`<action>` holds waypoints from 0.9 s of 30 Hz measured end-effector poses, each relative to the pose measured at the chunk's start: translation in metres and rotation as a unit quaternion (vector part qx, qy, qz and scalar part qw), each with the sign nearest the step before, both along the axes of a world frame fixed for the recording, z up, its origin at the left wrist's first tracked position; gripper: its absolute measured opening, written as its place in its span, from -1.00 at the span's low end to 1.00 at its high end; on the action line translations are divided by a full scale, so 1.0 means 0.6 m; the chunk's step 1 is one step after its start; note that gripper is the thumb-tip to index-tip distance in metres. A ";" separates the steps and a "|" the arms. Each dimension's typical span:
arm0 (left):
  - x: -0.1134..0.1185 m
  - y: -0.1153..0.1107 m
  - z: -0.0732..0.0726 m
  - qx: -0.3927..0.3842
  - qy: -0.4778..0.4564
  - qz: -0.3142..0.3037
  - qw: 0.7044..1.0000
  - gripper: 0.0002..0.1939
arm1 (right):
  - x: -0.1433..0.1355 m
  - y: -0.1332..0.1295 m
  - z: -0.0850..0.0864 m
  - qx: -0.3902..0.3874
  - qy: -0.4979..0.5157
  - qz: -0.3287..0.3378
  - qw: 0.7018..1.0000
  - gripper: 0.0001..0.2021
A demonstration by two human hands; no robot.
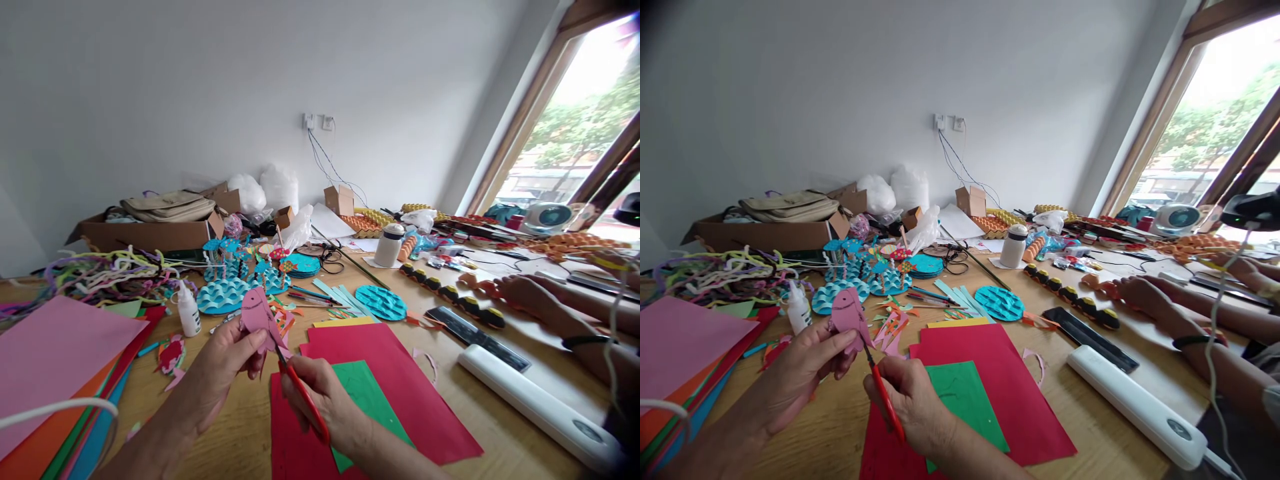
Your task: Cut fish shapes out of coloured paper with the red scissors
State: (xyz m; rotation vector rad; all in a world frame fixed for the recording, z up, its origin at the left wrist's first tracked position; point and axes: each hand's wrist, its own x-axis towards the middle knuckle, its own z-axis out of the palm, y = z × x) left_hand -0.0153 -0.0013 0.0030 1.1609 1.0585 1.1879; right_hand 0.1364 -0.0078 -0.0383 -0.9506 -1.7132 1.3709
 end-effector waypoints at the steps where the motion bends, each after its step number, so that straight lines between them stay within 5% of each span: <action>1: 0.000 0.000 0.001 -0.002 0.000 0.002 1.000 -0.83 | 0.000 0.000 0.000 -0.002 0.003 -0.001 1.000 -0.70; 15: -0.012 0.004 -0.001 -0.006 0.079 -0.065 0.995 -0.82 | 0.002 0.005 -0.003 0.019 -0.032 0.013 0.999 -0.76; 27: -0.017 0.002 0.001 -0.020 0.054 -0.087 0.994 -0.78 | 0.001 0.006 -0.008 0.011 -0.044 -0.001 0.999 -0.76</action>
